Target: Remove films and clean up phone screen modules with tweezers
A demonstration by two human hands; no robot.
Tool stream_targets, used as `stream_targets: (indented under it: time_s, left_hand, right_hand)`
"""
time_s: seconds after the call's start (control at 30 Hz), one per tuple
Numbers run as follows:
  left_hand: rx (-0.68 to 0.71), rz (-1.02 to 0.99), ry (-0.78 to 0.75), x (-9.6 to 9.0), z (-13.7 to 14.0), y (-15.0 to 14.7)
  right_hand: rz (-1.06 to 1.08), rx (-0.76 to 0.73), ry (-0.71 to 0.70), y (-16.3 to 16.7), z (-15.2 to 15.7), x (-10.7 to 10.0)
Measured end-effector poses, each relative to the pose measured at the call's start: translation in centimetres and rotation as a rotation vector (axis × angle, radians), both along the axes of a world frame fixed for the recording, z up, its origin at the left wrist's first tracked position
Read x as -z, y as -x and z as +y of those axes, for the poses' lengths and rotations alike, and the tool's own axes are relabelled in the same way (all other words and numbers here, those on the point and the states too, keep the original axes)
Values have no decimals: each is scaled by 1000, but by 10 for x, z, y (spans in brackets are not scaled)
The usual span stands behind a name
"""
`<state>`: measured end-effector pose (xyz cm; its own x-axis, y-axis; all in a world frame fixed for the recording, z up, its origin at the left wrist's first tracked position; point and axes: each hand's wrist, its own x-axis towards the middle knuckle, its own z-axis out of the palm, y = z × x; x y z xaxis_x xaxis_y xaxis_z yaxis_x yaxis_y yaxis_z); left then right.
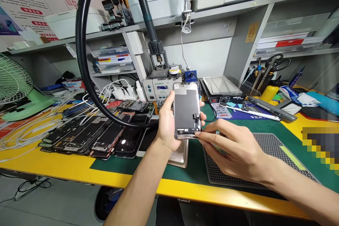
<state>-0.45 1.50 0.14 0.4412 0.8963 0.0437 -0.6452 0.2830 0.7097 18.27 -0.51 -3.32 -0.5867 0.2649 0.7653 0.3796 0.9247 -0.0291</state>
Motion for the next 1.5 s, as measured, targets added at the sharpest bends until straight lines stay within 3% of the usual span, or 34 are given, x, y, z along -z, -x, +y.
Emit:
stream_targets:
  time_s: [0.7, 1.13, 1.5]
  left_hand:
    - [-6, -2, -13, -1, -2, 0]
    - [0, -6, 11, 2, 2, 0]
    - [-10, -3, 12, 0, -1, -2]
  right_hand:
    - [2, -7, -26, 1, 0, -2]
    - [-30, 16, -114, -1, 1, 1]
    - [-9, 6, -71, 0, 2, 1]
